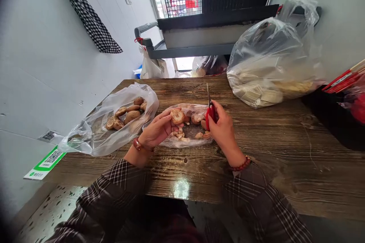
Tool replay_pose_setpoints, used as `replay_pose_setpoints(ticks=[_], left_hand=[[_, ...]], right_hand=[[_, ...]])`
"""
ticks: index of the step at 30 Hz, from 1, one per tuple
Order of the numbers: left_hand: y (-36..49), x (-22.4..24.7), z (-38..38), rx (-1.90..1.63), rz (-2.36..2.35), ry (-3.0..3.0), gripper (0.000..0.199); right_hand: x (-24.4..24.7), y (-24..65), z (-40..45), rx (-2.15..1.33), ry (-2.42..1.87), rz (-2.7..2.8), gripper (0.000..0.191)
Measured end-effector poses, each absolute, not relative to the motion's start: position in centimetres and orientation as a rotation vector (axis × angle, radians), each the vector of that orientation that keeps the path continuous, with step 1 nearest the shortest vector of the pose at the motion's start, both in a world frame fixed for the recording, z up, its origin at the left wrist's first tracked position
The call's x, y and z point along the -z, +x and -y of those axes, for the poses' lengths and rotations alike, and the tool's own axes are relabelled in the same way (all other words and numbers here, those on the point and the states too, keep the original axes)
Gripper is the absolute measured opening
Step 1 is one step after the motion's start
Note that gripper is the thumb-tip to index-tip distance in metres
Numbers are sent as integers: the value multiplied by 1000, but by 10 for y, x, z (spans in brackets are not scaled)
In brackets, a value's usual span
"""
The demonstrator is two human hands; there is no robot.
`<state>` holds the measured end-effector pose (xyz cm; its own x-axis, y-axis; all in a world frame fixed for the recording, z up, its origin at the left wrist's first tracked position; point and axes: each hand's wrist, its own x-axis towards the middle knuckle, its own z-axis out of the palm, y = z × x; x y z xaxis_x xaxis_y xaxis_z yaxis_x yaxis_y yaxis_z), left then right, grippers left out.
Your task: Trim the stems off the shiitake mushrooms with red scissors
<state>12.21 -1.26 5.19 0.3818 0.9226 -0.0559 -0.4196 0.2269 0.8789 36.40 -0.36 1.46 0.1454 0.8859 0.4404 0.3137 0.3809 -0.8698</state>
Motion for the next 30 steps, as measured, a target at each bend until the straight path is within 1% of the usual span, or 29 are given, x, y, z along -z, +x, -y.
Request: replay_pose_setpoints(ticks=[4,7,10,13,17,22,30], left_hand=[[118,-43,15,-1044,-621,858,49],[113,-46,18,-1107,-609,848,49],[108,-51,20,-1174,-632,845,47],[105,-54,20,-1203,-667,850,47],[105,-53,22,-1213,-689,882,49],[108,-52,23,-1200,-654,923,48],[109,-47,21,-1211,-693,1013,47]], right_hand=[[-28,365,14,-443,-1224,1487,48],[-39,360,31,-374,-1128,1714,43],[-44,357,43,-364,-1016,1990,45],[-43,355,48,-270,-1047,2137,46],[-43,356,48,-121,-1093,2184,40],[-48,356,48,-3,-1108,2241,39],[-48,357,47,15,-1145,2280,40]])
